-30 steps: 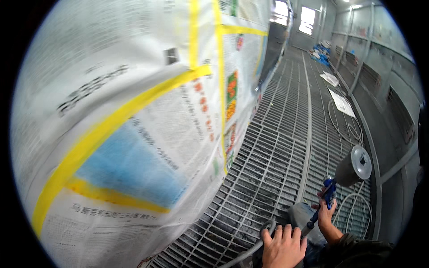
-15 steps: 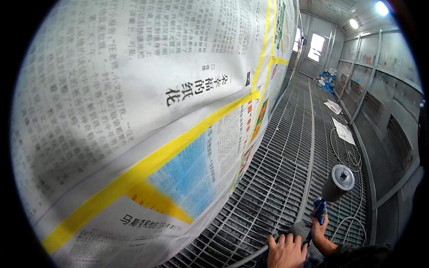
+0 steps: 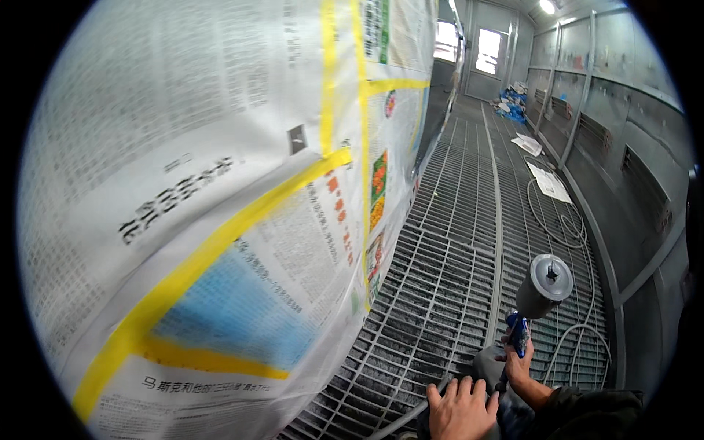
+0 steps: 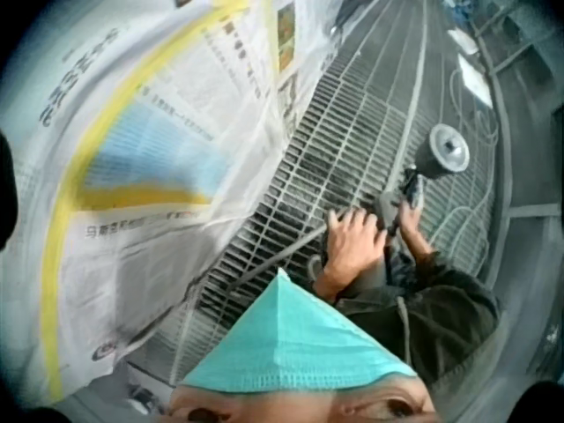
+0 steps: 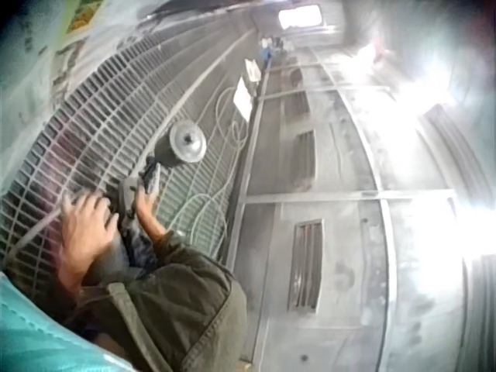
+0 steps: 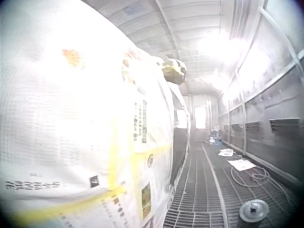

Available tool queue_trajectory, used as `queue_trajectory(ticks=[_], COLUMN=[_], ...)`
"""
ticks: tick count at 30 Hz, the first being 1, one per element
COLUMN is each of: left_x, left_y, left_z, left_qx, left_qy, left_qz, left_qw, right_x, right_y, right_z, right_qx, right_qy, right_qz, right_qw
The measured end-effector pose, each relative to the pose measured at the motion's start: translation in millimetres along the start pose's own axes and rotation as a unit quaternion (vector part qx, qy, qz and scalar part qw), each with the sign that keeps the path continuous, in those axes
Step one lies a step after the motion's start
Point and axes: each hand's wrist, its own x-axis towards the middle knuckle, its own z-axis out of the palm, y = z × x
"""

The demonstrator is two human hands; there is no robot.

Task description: The person spray paints the side of a blue car in a paint booth using a spray gun. They move around the vehicle to cover different sections of the side panel while maintaining consistent spray coverage.

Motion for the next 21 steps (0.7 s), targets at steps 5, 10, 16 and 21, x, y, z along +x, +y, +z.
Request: queue_trajectory(ticks=[5,10,16,21], left_x=[2,3,6,5], left_y=[9,13,21,24], left_z=[-2,-7,-2,0], left_qx=[0.013,0.028,0.04,0.062], left_qy=[-0.012,-0.012,-0.05,-0.036], left_qz=[-0.005,-0.001,0.01,0.002], left_qw=[1.0,1.0,0.998,0.997], right_x=[-7,-8,-7,-11], right_y=[-6,2,-1,-11], right_z=[4,-3,-12,0], right_qx=[0.026,0.037,0.047,0.067], right_qy=[0.01,0.008,0.015,0.032], right_qz=[-0.012,0.004,0.034,0.015], right_qw=[1.0,0.999,0.998,0.997])
